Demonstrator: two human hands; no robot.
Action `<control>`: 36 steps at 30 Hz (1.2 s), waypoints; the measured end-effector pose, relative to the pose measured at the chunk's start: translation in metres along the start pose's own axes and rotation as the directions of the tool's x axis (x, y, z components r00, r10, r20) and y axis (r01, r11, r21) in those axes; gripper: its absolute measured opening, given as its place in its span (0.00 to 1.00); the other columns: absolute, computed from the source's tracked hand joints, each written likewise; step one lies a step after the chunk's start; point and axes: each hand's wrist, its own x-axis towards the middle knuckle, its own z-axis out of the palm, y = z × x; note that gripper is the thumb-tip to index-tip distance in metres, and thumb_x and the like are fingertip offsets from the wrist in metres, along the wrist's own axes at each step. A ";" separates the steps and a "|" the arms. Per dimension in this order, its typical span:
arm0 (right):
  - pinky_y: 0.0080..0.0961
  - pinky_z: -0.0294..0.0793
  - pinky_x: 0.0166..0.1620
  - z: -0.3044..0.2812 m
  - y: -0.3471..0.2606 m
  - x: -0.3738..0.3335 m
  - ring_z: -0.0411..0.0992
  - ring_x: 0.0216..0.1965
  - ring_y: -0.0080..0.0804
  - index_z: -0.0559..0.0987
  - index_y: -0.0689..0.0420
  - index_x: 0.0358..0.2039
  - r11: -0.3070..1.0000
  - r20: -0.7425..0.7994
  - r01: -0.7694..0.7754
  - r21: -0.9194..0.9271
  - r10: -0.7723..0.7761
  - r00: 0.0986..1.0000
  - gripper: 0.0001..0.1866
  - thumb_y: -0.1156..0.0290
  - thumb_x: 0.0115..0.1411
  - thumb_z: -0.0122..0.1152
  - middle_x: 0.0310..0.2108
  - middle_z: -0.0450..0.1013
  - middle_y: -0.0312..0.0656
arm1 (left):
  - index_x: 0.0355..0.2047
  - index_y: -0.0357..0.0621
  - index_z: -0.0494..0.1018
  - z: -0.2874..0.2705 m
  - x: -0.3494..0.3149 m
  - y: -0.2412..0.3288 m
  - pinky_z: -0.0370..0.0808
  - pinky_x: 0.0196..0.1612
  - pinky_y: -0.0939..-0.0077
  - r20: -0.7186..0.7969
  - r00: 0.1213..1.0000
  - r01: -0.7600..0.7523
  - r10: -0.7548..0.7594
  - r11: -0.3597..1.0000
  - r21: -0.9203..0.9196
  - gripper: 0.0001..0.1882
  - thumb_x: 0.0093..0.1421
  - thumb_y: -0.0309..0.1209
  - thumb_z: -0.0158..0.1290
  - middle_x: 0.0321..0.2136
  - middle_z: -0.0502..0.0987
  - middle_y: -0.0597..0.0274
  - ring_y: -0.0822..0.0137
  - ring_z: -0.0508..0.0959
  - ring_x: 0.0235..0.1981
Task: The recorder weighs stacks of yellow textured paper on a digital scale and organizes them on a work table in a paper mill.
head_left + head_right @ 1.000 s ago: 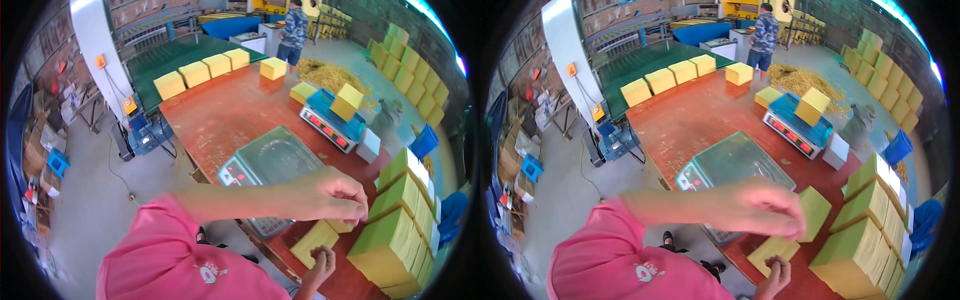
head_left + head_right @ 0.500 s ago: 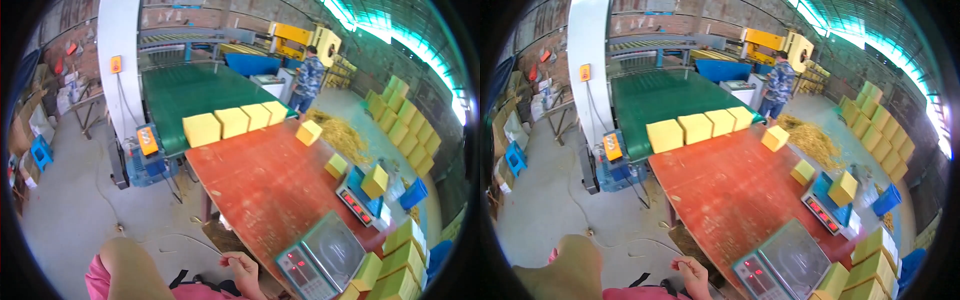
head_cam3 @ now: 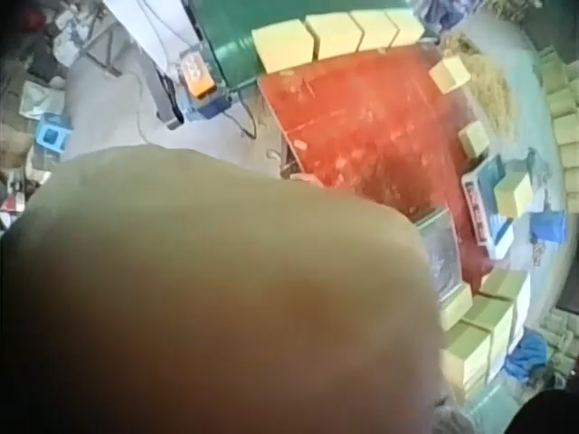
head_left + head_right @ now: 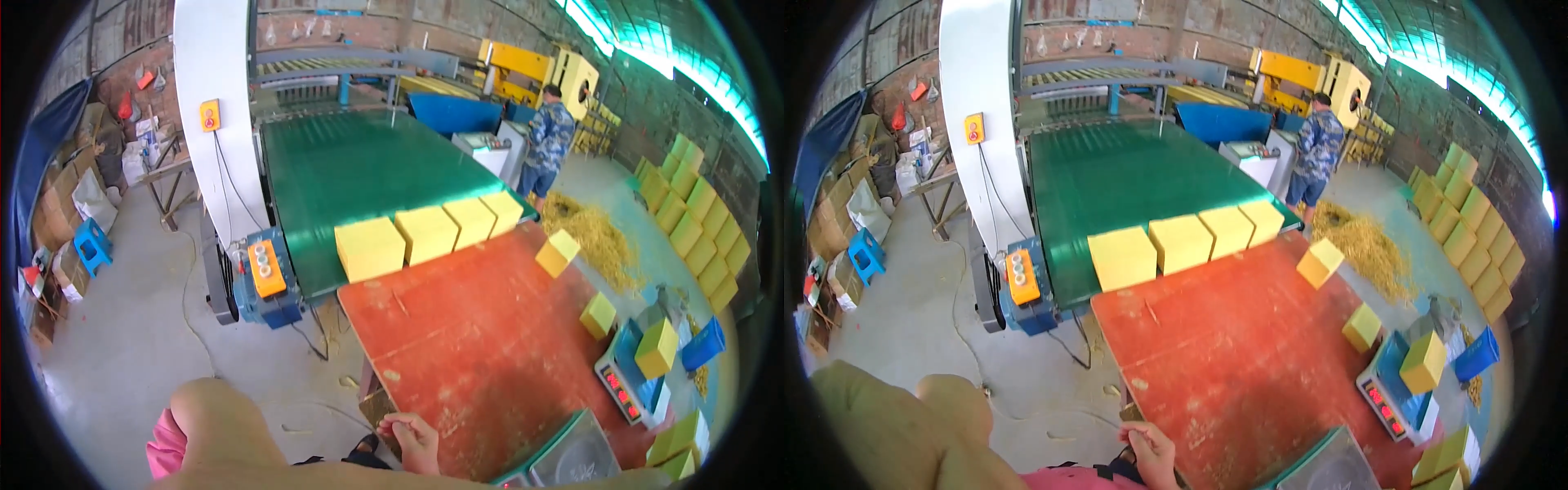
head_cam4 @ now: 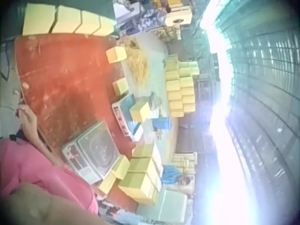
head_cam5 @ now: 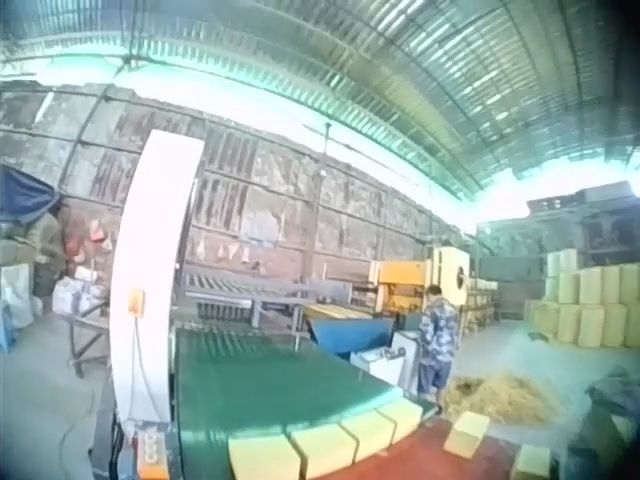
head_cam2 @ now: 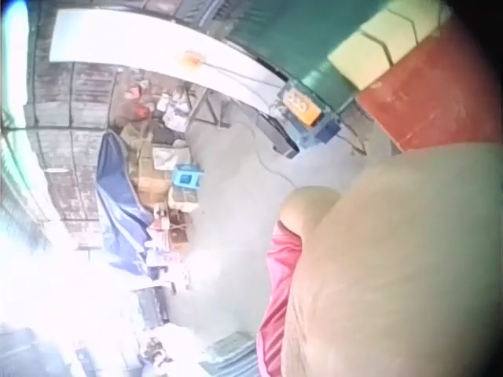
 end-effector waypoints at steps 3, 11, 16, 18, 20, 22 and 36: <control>0.24 0.77 0.45 -0.003 -0.007 0.031 0.77 0.37 0.30 0.78 0.66 0.40 0.997 0.022 0.080 -0.013 -0.080 0.997 0.09 0.81 0.65 0.49 0.36 0.77 0.43 | 0.40 0.36 0.76 -0.025 0.007 -0.011 0.76 0.40 0.73 0.008 0.999 -0.033 0.032 0.998 0.057 0.10 0.62 0.30 0.53 0.35 0.79 0.55 0.67 0.80 0.36; 0.25 0.77 0.46 -0.004 -0.031 0.074 0.76 0.38 0.27 0.79 0.64 0.39 0.998 -0.055 0.053 -0.031 -0.055 0.997 0.09 0.83 0.64 0.49 0.35 0.76 0.42 | 0.41 0.35 0.76 -0.064 0.004 -0.046 0.76 0.42 0.72 -0.025 0.998 -0.049 0.050 0.997 0.056 0.11 0.62 0.30 0.52 0.35 0.79 0.54 0.66 0.80 0.37; 0.25 0.76 0.46 0.020 -0.034 0.086 0.75 0.39 0.25 0.78 0.64 0.39 1.000 -0.172 -0.011 0.006 0.012 0.985 0.09 0.82 0.65 0.49 0.35 0.76 0.41 | 0.41 0.35 0.75 -0.094 -0.009 -0.068 0.76 0.43 0.71 -0.026 0.998 -0.057 0.057 0.998 0.006 0.12 0.62 0.30 0.52 0.35 0.79 0.53 0.65 0.80 0.38; 0.25 0.76 0.46 0.025 -0.030 0.093 0.75 0.39 0.25 0.78 0.64 0.39 0.998 -0.174 0.030 -0.055 -0.039 0.984 0.09 0.82 0.64 0.49 0.35 0.77 0.41 | 0.41 0.34 0.75 -0.107 -0.015 -0.077 0.76 0.44 0.71 -0.028 0.997 -0.065 0.065 0.998 -0.022 0.12 0.62 0.30 0.52 0.35 0.79 0.53 0.65 0.80 0.38; 0.24 0.75 0.46 0.033 -0.025 0.103 0.75 0.39 0.25 0.78 0.64 0.39 0.991 -0.172 0.072 -0.115 -0.091 0.981 0.09 0.82 0.64 0.49 0.35 0.77 0.41 | 0.41 0.34 0.75 -0.121 -0.021 -0.084 0.76 0.44 0.71 -0.028 0.997 -0.075 0.074 0.996 -0.048 0.12 0.62 0.30 0.52 0.35 0.79 0.53 0.65 0.80 0.38; 0.23 0.75 0.45 0.042 -0.020 0.110 0.75 0.39 0.26 0.78 0.64 0.39 0.992 -0.249 0.038 -0.117 -0.066 0.966 0.09 0.82 0.64 0.49 0.36 0.77 0.41 | 0.42 0.34 0.75 -0.135 -0.029 -0.091 0.75 0.44 0.70 -0.034 0.996 -0.081 0.079 0.994 -0.075 0.12 0.62 0.31 0.52 0.35 0.79 0.52 0.65 0.80 0.39; 0.22 0.73 0.47 0.120 0.015 0.180 0.74 0.39 0.24 0.76 0.66 0.42 0.998 -0.334 0.069 -0.014 -0.069 0.940 0.09 0.81 0.66 0.48 0.36 0.76 0.39 | 0.43 0.33 0.74 -0.218 -0.107 -0.123 0.75 0.47 0.69 -0.048 0.999 -0.001 -0.011 0.974 -0.227 0.14 0.62 0.31 0.51 0.35 0.79 0.50 0.64 0.79 0.40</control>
